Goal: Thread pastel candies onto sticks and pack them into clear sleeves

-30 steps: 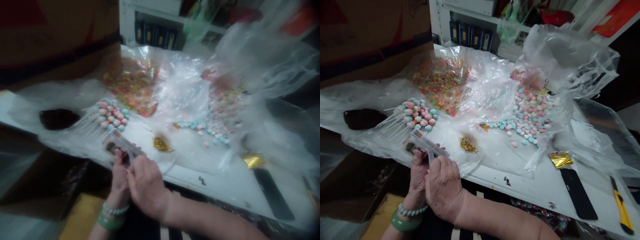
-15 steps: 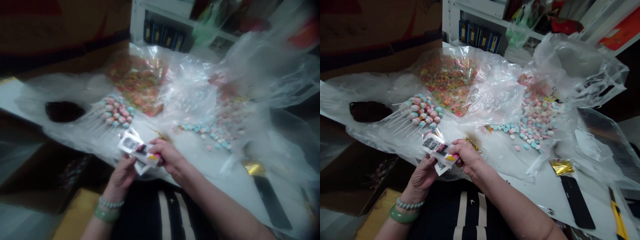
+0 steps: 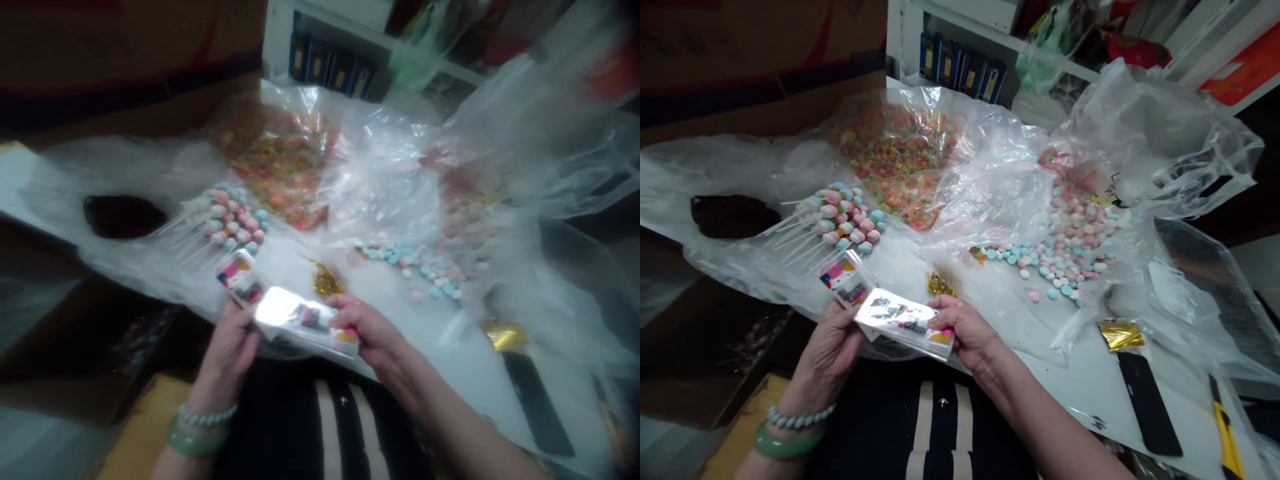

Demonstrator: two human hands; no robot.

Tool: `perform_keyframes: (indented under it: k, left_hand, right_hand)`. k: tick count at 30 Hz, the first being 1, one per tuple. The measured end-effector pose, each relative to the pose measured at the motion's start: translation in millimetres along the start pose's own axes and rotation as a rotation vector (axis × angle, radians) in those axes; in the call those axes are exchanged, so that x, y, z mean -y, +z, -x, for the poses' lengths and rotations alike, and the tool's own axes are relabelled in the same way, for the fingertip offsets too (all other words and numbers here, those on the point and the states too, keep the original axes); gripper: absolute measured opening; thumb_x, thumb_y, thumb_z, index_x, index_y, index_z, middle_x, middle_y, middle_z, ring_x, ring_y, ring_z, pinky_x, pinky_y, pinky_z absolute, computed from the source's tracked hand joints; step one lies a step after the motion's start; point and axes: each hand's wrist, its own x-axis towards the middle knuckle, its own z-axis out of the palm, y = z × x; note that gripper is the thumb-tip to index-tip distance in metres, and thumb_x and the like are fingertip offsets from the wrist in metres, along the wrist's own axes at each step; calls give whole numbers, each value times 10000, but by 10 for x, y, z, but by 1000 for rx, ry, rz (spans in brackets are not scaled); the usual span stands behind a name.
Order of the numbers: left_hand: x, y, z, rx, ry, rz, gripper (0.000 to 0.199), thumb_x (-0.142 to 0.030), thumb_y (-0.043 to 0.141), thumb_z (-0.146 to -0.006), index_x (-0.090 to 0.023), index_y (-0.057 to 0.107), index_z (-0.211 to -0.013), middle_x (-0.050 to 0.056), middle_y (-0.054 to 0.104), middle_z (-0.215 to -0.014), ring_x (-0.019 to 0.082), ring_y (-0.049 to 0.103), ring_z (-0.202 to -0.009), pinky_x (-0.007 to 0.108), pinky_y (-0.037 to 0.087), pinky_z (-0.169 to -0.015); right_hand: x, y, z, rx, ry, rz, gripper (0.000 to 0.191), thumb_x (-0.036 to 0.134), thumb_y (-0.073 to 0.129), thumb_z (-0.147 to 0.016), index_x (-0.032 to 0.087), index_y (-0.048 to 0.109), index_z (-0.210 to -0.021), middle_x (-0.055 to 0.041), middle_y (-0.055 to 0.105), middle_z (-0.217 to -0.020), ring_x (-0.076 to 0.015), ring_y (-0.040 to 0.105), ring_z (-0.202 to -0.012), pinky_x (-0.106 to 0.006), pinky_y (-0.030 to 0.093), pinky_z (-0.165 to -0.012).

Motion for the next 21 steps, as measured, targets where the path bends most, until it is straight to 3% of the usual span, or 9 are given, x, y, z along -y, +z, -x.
perform_keyframes:
  k: [4, 7, 12, 17, 21]
  left_hand:
    - [-113, -84, -61, -110, 69, 10, 461, 74, 614, -706, -198, 703, -1067, 66, 728, -1106, 212, 694, -1016, 349, 605, -872]
    - [-129, -61, -53, -149, 33, -7, 429, 92, 581, -717, -186, 712, -1017, 61, 740, -1045, 202, 713, -935, 352, 620, -839]
    - [-4, 8, -37, -79, -76, -28, 480, 93, 581, -724, -185, 697, -1097, 79, 734, -1089, 227, 723, -923, 414, 618, -853]
    - [110, -14, -81, -130, -132, -32, 439, 96, 584, -727, -169, 692, -1060, 70, 741, -1037, 215, 732, -870, 418, 621, -845]
    - [111, -15, -70, -79, -143, -63, 454, 89, 589, -720, -157, 685, -1089, 89, 744, -1053, 242, 737, -878, 435, 619, -845]
  right_hand:
    - [-64, -154, 6, -17, -78, -71, 341, 146, 655, -456, 171, 609, -793, 20, 623, -658, -114, 518, -536, -205, 371, -498]
    - [-19, -153, -109, -55, -135, -17, 327, 153, 658, -465, 166, 615, -789, 19, 623, -657, -114, 504, -537, -203, 347, -486]
    - [100, 24, -436, -225, -296, 17, 311, 224, 623, -537, 178, 603, -843, 35, 589, -645, -107, 447, -509, -205, 260, -451]
    - [26, 326, -709, -403, -502, 72, 322, 242, 598, -611, 202, 563, -929, 39, 589, -733, -155, 564, -659, -233, 422, -570]
    - [-145, 408, -939, -530, -446, 376, 347, 198, 610, -645, 214, 595, -991, 23, 619, -782, -176, 598, -752, -265, 469, -705]
